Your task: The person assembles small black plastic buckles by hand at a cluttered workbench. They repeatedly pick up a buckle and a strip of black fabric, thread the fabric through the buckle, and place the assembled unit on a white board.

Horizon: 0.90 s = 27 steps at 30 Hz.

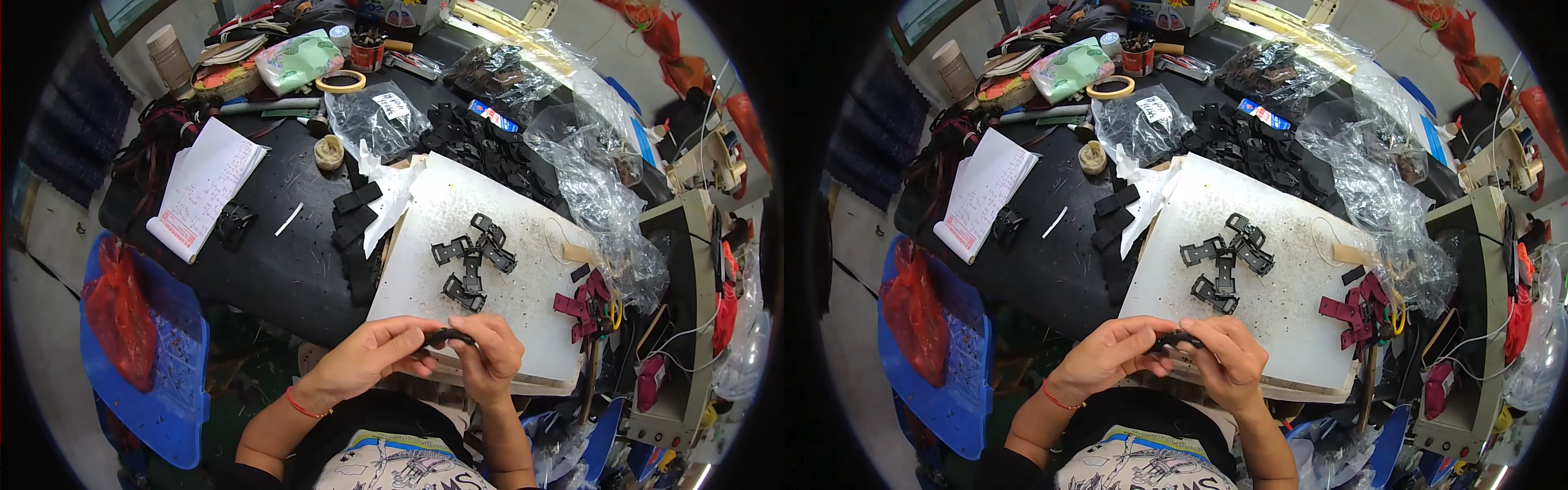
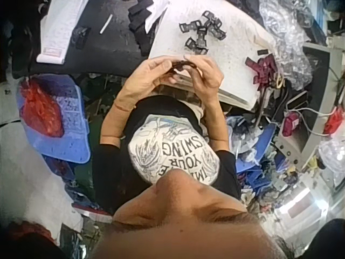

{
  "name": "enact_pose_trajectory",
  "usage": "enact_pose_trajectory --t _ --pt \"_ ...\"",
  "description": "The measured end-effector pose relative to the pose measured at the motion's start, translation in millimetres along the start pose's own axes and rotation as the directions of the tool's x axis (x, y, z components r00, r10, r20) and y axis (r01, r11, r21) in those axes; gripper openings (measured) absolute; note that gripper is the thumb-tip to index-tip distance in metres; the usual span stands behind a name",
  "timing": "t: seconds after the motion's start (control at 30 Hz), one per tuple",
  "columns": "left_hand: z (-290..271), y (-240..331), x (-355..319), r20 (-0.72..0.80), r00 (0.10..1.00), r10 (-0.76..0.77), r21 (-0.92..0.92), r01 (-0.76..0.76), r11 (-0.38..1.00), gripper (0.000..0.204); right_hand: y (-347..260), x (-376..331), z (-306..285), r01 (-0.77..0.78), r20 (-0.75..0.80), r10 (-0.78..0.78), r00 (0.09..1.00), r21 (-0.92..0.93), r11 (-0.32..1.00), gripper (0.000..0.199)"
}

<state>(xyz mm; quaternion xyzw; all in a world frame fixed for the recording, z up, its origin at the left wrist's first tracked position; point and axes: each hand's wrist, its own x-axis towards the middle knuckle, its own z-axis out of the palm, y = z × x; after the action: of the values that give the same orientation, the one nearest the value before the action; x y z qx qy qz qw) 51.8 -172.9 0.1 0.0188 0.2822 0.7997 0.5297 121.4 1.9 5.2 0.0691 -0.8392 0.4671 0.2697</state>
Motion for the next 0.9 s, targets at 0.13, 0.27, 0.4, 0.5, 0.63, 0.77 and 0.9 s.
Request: enact_pose_trajectory --t 0.13,0.27,0.4,0.5,0.63,0.77,0.9 --pt "-0.9 -2.4 2.1 -0.066 0.979 0.192 0.178 -0.178 0.968 0.033 1.4 -6.6 -1.0 -0.407 0.127 0.398 0.908 0.488 0.772 0.034" --pt "1.7 0.7 1.8 -0.112 0.982 0.155 0.181 -0.133 0.974 0.035 2.3 -4.3 -5.0 -0.567 0.213 0.552 0.806 0.545 0.618 0.029" --pt "3.4 -3.5 1.7 -0.137 0.966 0.22 0.269 -0.177 0.947 0.037 2.7 -0.6 -9.7 -0.635 0.344 0.577 0.74 0.639 0.433 0.026" --pt "1.4 -2.4 0.7 -0.084 0.969 0.234 0.274 -0.203 0.94 0.04 10.5 -2.4 -12.8 -0.668 0.489 0.529 0.693 0.712 0.216 0.025" --pt "1.1 1.6 0.7 -0.037 0.975 0.218 0.215 -0.205 0.955 0.043 12.5 5.0 -14.9 -0.684 0.581 0.481 0.657 0.727 0.056 0.025" --pt "1.4 6.3 5.6 -0.075 0.954 0.289 0.322 -0.251 0.913 0.045 17.9 19.4 -13.1 -0.708 0.566 0.524 0.637 0.697 0.108 0.025" --pt "4.3 5.6 26.9 -0.018 0.656 0.755 0.839 -0.401 0.368 0.051 43.1 73.4 -19.1 -0.542 0.187 0.585 0.789 0.66 0.521 0.031"
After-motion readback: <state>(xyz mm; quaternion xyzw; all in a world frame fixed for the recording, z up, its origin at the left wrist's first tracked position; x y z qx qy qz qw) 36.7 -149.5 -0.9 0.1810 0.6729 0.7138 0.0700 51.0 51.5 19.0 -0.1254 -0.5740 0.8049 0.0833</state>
